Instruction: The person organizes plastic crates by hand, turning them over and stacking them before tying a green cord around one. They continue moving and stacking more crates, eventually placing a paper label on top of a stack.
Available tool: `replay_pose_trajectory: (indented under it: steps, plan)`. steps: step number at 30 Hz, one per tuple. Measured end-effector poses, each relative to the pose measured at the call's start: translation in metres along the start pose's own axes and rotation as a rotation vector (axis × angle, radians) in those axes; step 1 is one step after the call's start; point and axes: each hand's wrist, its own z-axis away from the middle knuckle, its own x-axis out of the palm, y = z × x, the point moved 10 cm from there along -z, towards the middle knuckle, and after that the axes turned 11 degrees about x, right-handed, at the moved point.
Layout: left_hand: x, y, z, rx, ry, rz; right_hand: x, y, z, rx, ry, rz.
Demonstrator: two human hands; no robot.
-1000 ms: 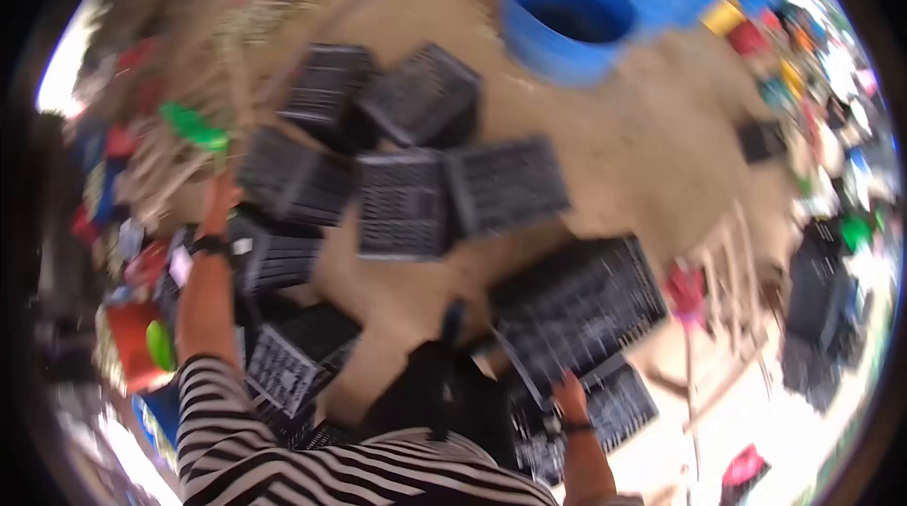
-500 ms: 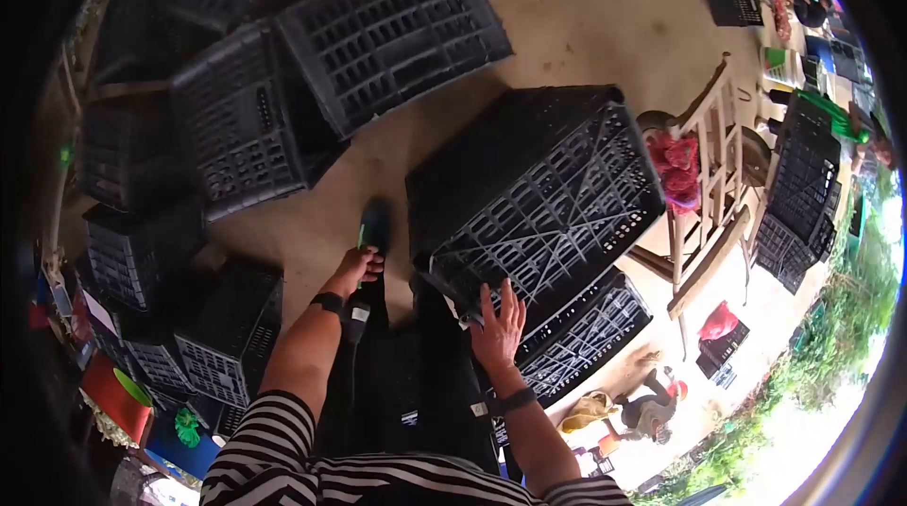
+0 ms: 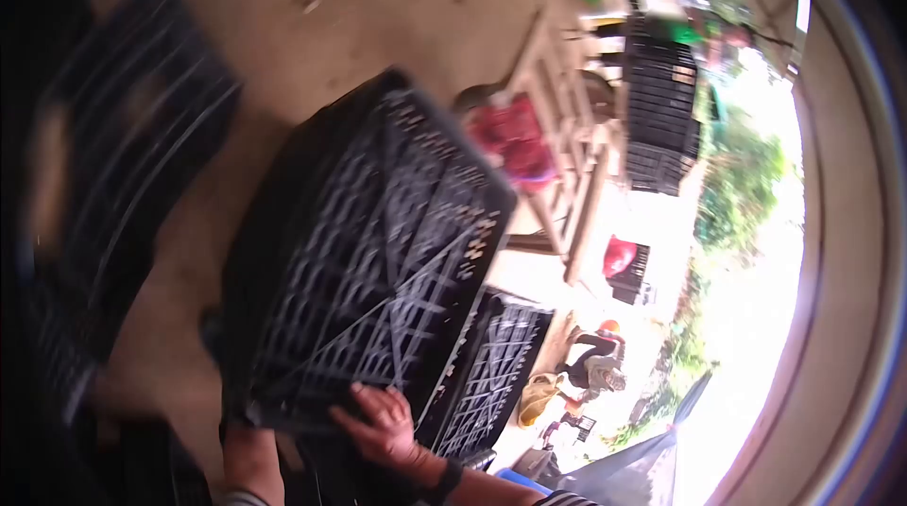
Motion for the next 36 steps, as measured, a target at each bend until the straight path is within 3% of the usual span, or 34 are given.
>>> replay_pose_trajectory:
  steps: [5, 25, 31, 36]
  plan:
    - [-0.009, 0.013, 0.019, -0.035, 0.097, -0.014, -0.013, -0.009, -0.004, 0.041, 0.062, 0.005]
    - [-0.050, 0.035, 0.059, 0.031, 0.351, 0.029, -0.030, -0.054, 0.002, -0.012, -0.017, -0.117]
    - [-0.051, 0.046, 0.098, 0.062, 0.446, 0.070, -0.087, -0.104, -0.005, -0.064, -0.008, -0.138]
    - [-0.056, 0.066, 0.144, 0.121, 0.557, 0.080, -0.096, -0.116, -0.005, -0.050, -0.173, -0.133]
